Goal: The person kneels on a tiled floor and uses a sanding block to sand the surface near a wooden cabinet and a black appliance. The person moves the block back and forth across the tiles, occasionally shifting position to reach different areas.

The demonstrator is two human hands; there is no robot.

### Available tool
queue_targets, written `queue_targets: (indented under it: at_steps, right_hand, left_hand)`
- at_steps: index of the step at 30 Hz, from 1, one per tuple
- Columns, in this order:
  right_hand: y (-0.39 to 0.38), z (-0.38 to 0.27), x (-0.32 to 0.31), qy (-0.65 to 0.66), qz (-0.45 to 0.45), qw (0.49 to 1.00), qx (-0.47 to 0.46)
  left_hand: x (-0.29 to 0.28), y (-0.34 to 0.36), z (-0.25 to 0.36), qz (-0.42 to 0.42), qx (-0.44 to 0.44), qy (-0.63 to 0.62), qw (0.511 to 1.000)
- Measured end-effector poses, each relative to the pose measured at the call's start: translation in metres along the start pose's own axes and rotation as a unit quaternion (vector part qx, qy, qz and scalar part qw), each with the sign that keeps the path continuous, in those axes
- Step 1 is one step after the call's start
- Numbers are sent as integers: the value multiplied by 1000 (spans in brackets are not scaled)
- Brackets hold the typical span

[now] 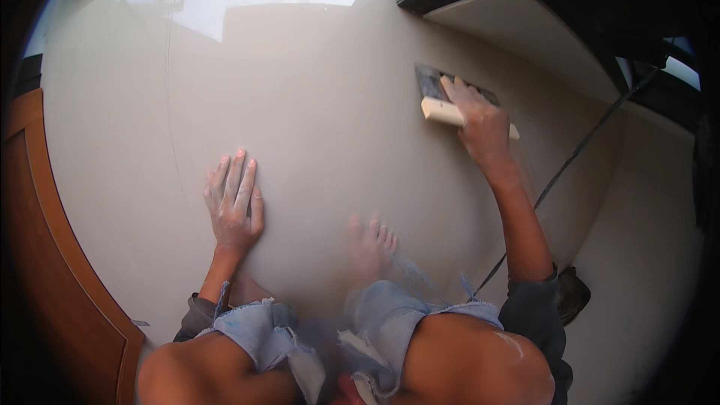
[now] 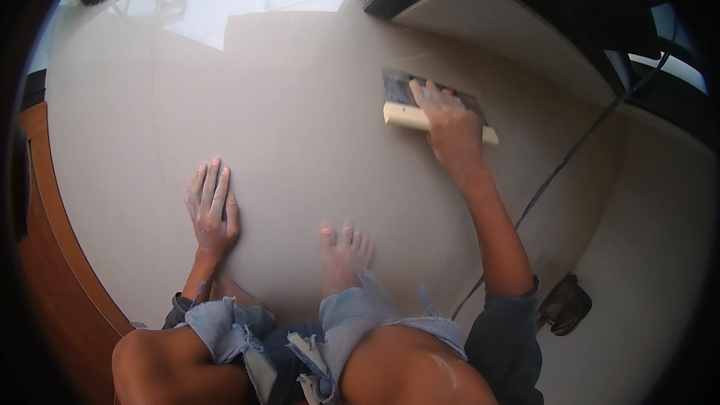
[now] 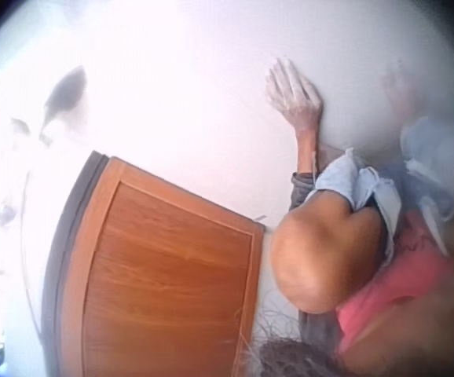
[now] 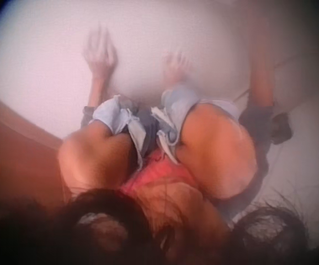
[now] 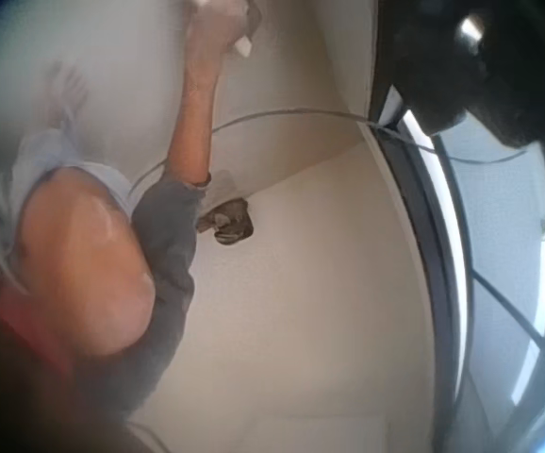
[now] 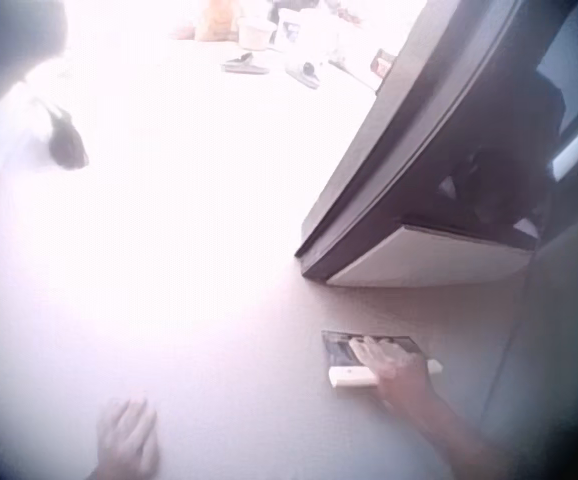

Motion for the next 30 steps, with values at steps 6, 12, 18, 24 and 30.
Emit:
queue_targets:
  at_steps: [6, 12, 18, 24, 30]
  right_hand:
    - [13, 2, -16, 49, 24, 998, -14]
    - [-20, -36, -10, 13, 53, 997, -51]
    - [-4, -41, -4, 17, 28, 999, -6]
    - [6, 18, -4, 38, 55, 998, 5]
    - [-25, -7, 2, 29, 48, 996, -69]
  left_hand:
    - [0, 2, 2, -6, -20, 1, 1000]
    - [1, 4, 2, -15, -20, 11, 1000]
    - [1, -1, 3, -17, -22, 9, 1000]
    - [-1, 8, 6, -13, -15, 6, 1000]
    - [-1, 5, 1, -11, -19, 16, 1000]
Point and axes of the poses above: each hand's wrist, its own y-axis towards the middle knuckle, its own x-axis out of the palm, z = x × y, the point moved 9 cm from there along y, towards the middle knuckle, and after that the axes turned 11 degrees about x, right-handed, at the moved point
